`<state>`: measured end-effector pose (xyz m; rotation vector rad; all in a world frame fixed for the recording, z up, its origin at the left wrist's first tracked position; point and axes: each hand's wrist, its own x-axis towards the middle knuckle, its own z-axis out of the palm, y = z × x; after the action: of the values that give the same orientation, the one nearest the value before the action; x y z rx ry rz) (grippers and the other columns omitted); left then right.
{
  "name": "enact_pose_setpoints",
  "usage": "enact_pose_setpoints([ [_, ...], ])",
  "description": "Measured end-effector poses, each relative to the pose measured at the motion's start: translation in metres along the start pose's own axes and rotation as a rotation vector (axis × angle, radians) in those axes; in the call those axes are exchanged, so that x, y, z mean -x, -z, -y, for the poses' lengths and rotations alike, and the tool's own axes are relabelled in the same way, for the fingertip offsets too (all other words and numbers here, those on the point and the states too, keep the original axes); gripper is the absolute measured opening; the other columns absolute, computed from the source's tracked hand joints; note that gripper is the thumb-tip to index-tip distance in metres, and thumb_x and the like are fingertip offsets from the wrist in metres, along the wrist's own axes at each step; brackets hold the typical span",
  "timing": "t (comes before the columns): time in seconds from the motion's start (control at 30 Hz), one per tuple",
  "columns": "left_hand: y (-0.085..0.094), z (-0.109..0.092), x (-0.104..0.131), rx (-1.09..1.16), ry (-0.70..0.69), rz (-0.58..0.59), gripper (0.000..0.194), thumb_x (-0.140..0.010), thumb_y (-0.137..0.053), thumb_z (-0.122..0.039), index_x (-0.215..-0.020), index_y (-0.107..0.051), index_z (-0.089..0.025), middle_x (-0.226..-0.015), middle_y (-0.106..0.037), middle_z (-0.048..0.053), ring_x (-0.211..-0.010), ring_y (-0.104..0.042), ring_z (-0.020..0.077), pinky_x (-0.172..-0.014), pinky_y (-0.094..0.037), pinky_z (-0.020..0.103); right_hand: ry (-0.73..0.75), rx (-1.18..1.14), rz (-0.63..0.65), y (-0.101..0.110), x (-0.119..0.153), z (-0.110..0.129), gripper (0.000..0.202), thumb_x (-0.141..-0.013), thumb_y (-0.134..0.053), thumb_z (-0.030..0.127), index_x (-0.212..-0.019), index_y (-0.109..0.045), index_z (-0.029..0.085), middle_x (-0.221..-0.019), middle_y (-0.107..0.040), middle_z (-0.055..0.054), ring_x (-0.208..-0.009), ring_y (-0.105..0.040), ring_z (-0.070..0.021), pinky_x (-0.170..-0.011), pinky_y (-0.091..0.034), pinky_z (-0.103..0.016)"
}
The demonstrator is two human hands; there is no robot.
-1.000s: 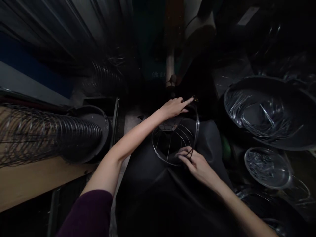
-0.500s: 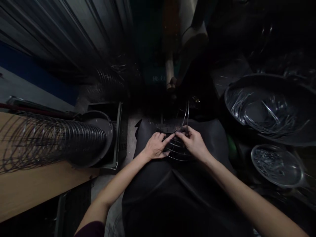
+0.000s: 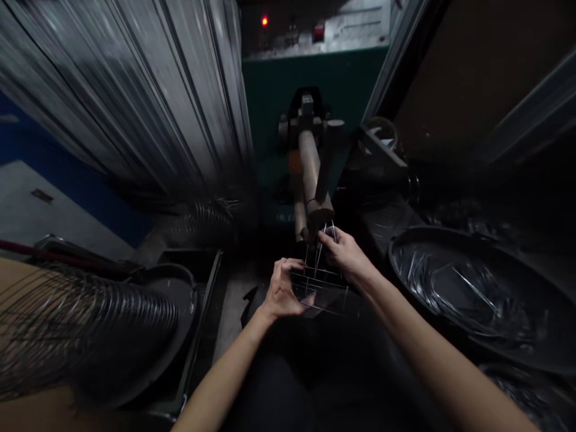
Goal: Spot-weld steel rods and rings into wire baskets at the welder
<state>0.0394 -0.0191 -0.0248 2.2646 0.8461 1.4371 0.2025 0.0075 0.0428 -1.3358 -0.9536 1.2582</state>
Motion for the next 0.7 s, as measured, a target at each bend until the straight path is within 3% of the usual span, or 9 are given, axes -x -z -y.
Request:
enact_pose_setpoints([
  [0.33,-0.003,0.018,-0.024,0.021,-0.072,-0.076,0.06,-0.056,-0.068,-0.019,-0.106,-0.035,-0.021,-0.099,-0.056,0.008,-0.089,-0.056,0.0227,-0.078,-0.043,0.042,0.003,0.014,-0.07,0.002,-0.029,-0.002,0.042,-0.061,-0.066,0.052,-0.08,-0.048,0.02,-0.06,-0.046,0.006,-0.045,-0.039,-0.0053,-0.039,-0.032,-0.015],
  [0.7,0.0,0.034,-0.038,-0.002,-0.103,-0.055,0.063,-0.054,-0.069,-0.02,-0.106,-0.034,-0.022,-0.098,-0.056,0.007,-0.09,-0.057,0.0229,-0.084,-0.041,0.046,0.093,-0.013,-0.075,-0.003,-0.049,-0.005,0.044,-0.059,-0.069,0.054,-0.073,-0.047,0.019,-0.052,-0.038,0.007,-0.043,-0.032,-0.0058,-0.037,-0.027,-0.018],
])
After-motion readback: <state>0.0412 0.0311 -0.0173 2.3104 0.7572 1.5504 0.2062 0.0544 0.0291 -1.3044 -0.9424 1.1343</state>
